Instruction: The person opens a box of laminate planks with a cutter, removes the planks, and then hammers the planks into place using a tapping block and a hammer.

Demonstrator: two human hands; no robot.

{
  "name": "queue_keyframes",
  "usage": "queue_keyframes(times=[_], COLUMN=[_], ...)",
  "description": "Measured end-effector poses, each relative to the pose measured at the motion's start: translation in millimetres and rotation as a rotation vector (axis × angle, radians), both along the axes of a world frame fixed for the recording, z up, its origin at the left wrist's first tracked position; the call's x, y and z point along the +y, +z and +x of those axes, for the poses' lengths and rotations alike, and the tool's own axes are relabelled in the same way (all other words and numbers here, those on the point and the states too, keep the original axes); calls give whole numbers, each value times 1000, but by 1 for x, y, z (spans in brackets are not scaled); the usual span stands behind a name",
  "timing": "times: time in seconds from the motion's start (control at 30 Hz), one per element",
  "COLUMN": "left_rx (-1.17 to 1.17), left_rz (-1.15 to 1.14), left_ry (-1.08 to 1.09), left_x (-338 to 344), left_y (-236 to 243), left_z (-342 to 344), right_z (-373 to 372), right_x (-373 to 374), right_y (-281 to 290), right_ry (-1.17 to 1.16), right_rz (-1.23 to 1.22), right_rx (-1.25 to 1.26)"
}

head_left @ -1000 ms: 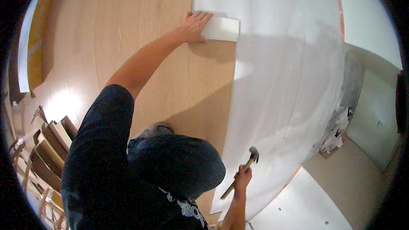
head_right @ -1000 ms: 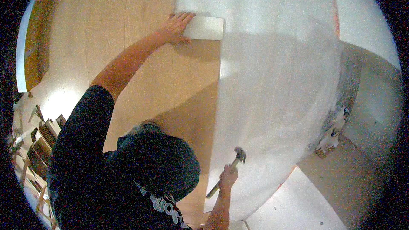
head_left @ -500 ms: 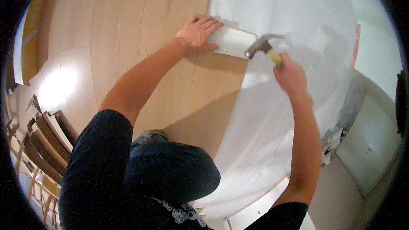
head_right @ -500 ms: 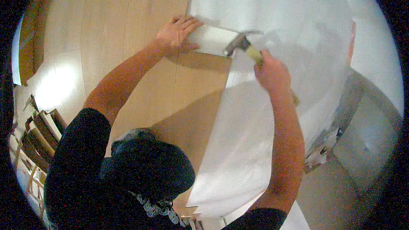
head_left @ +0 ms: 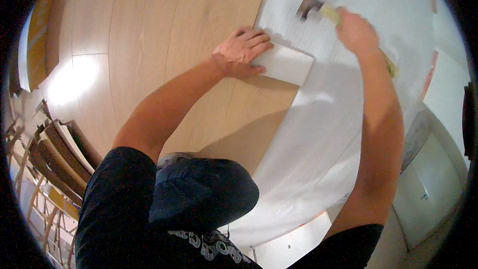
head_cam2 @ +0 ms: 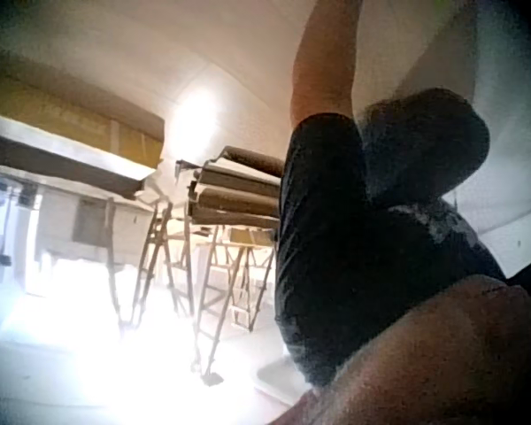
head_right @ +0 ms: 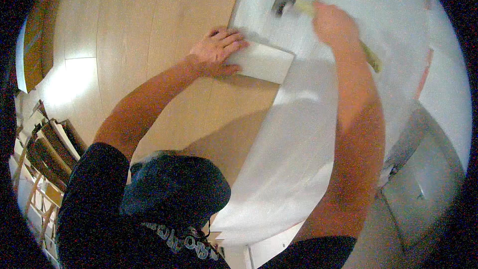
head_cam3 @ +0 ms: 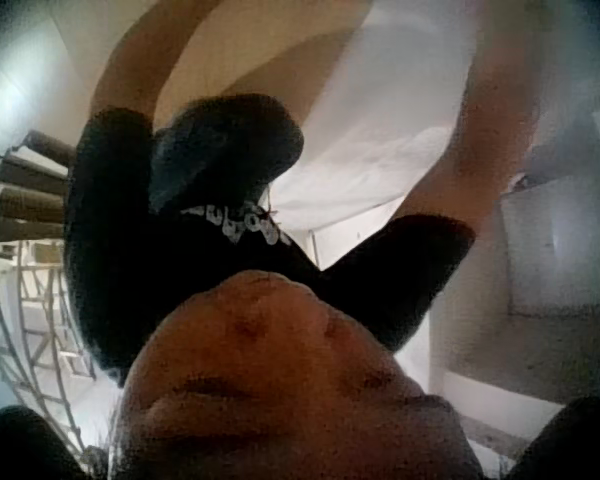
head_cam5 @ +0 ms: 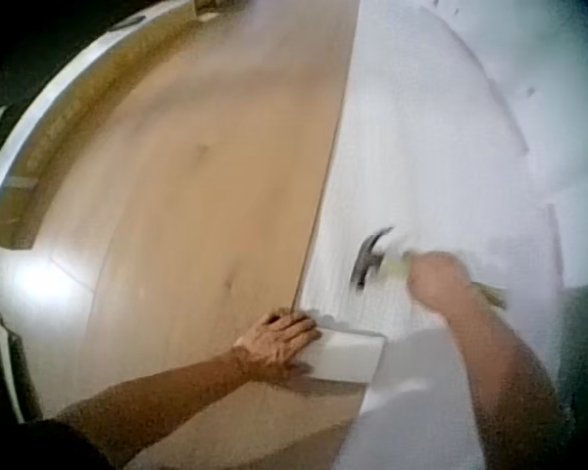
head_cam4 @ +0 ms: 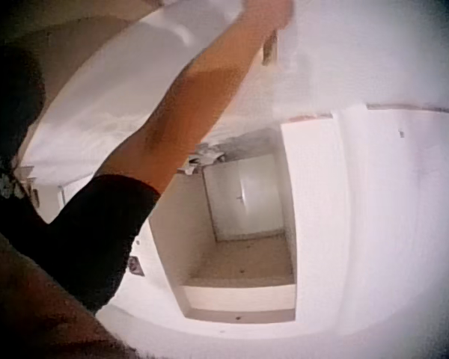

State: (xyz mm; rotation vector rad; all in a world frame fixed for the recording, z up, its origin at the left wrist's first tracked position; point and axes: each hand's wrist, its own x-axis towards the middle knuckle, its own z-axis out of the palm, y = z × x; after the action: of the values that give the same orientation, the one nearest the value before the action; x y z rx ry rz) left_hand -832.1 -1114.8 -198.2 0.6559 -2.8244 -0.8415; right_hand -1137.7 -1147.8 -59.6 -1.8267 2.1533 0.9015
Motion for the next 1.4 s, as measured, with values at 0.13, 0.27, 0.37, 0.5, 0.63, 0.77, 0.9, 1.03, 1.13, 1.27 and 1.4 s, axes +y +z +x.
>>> queue_keyframes(times=[0.13,0.27,0.37,0.5,0.63,0.77,0.9,1.03,1.13,1.27,1.4], left_rx=[18,52,36,84,80,14,45,91,23,379,-298], left_rz=[14,6,-31,12,30,1,11,-44,-123,46,-141], left_ry=[-25,-66,-1,-22,-45,0,-27,-107,-78,-26,-254], left_x=[-5,-4,-3,5,4,-7,13,39,37,-103,-38], left_y=[13,10,-4,-2,0,2,12,-12,-54,-129,-44], left_z=[-5,-21,-1,-9,-5,7,-29,-59,-69,-96,-128], right_z=[-44,-50,9,-24,-1,36,24,117,231,341,452], right_x=[13,74,4,15,57,75,221,416,525,611,709], right_y=[-40,-70,-13,-21,-30,-6,6,22,41,67,48], right_ry=[-454,37,70,-303,-49,-164,-548,-1148,-1584,-1581,-1693], right_rz=[-445,121,176,-302,-69,33,-364,-518,-357,-343,-163], right_rx=[-45,-85,-67,-98,-137,-226,-270,-380,-496,-467,-493])
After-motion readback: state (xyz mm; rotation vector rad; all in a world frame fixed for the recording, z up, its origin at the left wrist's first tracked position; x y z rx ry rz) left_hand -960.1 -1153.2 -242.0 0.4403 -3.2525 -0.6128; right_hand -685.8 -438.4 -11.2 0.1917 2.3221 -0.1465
